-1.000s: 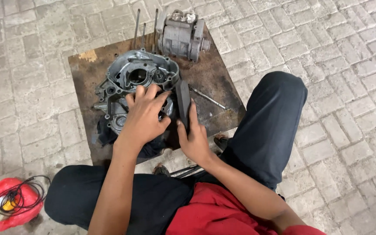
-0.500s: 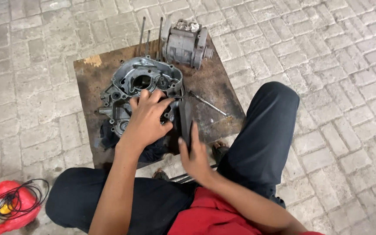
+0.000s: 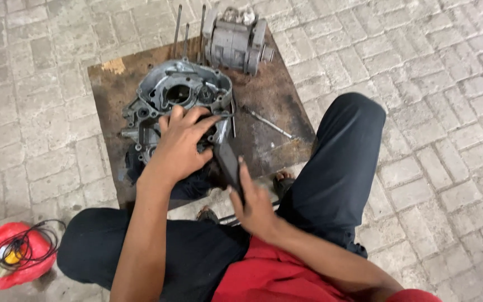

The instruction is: Cleaning the internal surfaces of a disassembled engine casing using a scraper and a wire brush

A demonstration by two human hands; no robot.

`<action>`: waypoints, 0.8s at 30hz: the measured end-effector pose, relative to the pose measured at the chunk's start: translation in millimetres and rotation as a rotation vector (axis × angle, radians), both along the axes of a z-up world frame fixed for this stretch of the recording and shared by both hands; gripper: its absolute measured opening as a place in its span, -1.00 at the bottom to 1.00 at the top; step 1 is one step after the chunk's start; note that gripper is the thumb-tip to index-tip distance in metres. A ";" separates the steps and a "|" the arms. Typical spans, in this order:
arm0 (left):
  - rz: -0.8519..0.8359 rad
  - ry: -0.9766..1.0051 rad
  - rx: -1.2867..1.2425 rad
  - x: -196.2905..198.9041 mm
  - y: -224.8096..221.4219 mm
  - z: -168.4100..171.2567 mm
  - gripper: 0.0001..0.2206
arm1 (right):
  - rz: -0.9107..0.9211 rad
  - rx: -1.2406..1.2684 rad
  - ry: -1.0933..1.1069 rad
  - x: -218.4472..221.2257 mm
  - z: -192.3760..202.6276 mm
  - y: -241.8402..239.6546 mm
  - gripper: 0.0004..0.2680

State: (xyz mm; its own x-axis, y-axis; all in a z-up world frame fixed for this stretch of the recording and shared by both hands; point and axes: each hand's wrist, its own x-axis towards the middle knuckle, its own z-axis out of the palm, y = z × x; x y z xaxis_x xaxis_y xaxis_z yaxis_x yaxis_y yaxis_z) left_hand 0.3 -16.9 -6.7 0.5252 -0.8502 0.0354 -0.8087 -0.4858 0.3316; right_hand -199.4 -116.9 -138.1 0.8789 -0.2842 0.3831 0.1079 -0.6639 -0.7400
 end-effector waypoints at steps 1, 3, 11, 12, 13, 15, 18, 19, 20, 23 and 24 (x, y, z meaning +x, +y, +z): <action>0.003 0.001 0.002 -1.2 3.8 0.3 -0.49 | 0.003 0.002 0.001 4.2 13.8 -5.9 -0.48; -0.025 0.056 -0.031 0.9 9.4 5.5 -0.46 | -0.020 0.040 -0.030 19.0 44.8 -21.1 -0.50; -0.030 0.070 -0.036 8.9 13.5 -4.1 -0.47 | 0.020 -0.015 -0.064 19.2 27.9 -30.4 -0.54; -0.028 0.079 -0.038 9.2 13.6 -4.8 -0.46 | 0.039 -0.030 -0.076 15.5 30.3 -29.4 -0.56; -0.026 0.083 -0.038 7.1 13.4 -1.9 -0.46 | 0.041 -0.030 -0.072 19.8 10.1 -33.8 -0.56; -0.015 0.086 -0.046 3.3 15.1 5.0 -0.48 | -0.059 -0.057 -0.158 29.2 -30.1 -40.7 -0.51; -0.017 0.128 -0.065 2.9 16.9 5.4 -0.45 | -0.032 0.005 -0.166 38.3 26.8 -46.3 -0.52; -0.016 0.125 -0.067 3.4 16.5 5.2 -0.45 | -0.031 0.003 -0.169 37.7 21.3 -45.5 -0.52; -0.016 0.138 -0.068 4.1 15.7 5.0 -0.45 | -0.015 0.025 -0.166 37.4 15.7 -45.0 -0.52; -0.015 0.162 -0.073 5.8 16.1 4.0 -0.44 | 0.020 0.040 -0.195 25.4 -10.6 -35.3 -0.49; -0.016 0.172 -0.080 6.0 15.9 3.2 -0.43 | 0.038 0.030 -0.230 19.3 -21.1 -31.7 -0.46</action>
State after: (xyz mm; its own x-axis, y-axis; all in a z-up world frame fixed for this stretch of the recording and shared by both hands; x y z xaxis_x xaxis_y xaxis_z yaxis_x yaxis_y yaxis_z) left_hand 6.2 -0.9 -3.5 0.5161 -0.8564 0.0146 -0.7442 -0.4399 0.5027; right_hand -180.2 -148.6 -159.2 0.7796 -0.2670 0.5666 0.3004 -0.6344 -0.7122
